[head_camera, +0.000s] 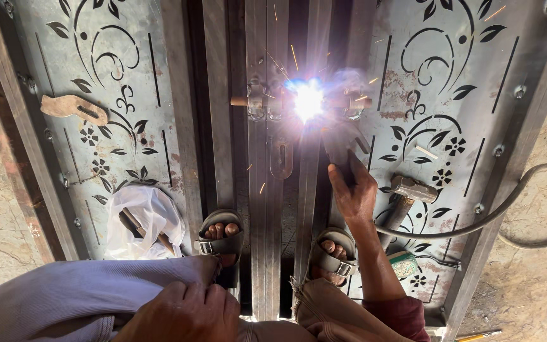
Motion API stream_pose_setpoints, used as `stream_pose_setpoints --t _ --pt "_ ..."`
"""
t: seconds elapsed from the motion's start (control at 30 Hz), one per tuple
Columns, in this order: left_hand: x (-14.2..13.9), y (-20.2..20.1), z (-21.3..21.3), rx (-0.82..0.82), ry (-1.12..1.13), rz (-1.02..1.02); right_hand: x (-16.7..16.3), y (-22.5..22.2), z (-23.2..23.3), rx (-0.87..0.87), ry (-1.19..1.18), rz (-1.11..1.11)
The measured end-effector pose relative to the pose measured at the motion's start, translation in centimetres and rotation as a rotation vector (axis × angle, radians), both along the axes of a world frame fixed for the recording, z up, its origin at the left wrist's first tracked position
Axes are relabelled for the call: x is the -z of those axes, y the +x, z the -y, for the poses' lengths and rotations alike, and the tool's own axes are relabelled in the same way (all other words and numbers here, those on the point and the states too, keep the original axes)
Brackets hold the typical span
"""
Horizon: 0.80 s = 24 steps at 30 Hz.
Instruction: The person welds a latch assembly onto a decorative metal gate lying on the workshop floor, striking arcs with an electrode holder at the latch joints. They then chip and brush the welds, test the latch handle, and pick up debris with a cloth.
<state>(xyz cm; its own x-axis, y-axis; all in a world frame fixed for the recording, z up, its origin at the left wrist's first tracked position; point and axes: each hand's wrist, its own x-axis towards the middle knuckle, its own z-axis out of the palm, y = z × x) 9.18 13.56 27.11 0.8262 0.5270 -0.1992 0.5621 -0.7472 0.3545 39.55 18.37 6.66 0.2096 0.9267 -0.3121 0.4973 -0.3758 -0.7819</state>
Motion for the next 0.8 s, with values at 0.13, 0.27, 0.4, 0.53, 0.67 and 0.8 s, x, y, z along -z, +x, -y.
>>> stream_pose_setpoints --t 0.13,0.27,0.4,0.53,0.67,0.8 --pt "-0.1 -0.01 -0.21 0.011 -0.053 -0.014 0.28 0.15 0.29 -0.003 -0.005 -0.01" --pt "-0.02 -0.02 -0.21 -0.039 -0.14 0.016 0.73 0.3 0.37 -0.031 0.008 0.02" --pt "0.04 -0.12 0.16 0.0 -0.118 -0.022 0.82 0.31 0.39 -0.033 -0.001 0.021" --pt "0.2 -0.3 0.48 -0.031 -0.162 0.021 0.46 0.18 0.26 -0.017 -0.018 0.004" --pt "0.32 -0.38 0.63 0.05 -0.163 -0.074 0.12 0.0 -0.02 -0.024 0.021 -0.003" --pt "0.3 -0.26 0.48 -0.011 -0.061 0.014 0.0 -0.04 -0.04 -0.016 0.004 0.012"
